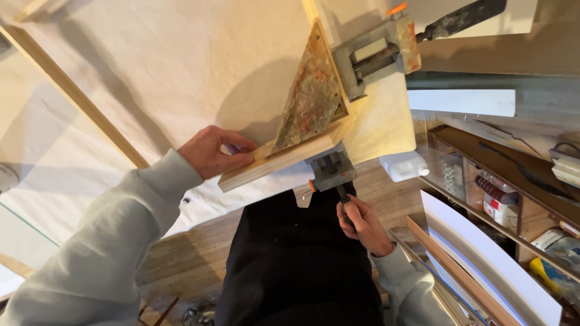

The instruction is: The person applies glue to the end of a wooden frame moulding piece, then fits the mitered pieces together to form a rectangular frame corner. They place the joined frame into a corner clamping vise and turn the vise handle to clamp the corner tight, adjusting the frame pieces as they work.

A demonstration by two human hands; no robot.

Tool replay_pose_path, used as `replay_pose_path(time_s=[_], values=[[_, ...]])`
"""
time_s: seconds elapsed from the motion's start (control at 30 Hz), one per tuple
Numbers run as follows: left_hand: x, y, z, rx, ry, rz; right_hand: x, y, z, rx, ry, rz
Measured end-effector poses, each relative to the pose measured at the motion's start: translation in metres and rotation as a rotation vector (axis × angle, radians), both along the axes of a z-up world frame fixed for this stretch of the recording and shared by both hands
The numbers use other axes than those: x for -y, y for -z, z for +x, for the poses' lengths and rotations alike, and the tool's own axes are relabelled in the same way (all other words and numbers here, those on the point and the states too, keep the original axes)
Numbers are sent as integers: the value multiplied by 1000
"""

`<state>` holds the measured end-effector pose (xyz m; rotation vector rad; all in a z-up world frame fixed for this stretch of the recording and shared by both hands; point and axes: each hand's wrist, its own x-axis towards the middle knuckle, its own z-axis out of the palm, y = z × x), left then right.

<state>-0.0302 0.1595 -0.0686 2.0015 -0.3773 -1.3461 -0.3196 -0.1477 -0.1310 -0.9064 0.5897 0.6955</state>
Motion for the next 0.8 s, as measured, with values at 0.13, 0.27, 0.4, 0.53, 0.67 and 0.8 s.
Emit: replay_pose_path(time_s=[0.13, 0.27, 0.4, 0.53, 0.67, 0.8], values=[[0, -3, -3, -12, -7, -11, 1, -12, 12, 28, 13, 55], [0, 2, -3, -85, -50, 8, 13, -14, 23, 23, 35, 230], [6, -2, -2, -127, -56, 29, 5, 8, -7, -6, 64, 191], [4, 2, -3, -119, -36, 27, -5, -1, -11, 85, 90, -167], [4, 2, -2, -193, -79, 40, -13, -20, 0, 246, -18, -732], [5, 0, -3, -116, -45, 28, -18, -47, 22, 288, 2, -964]])
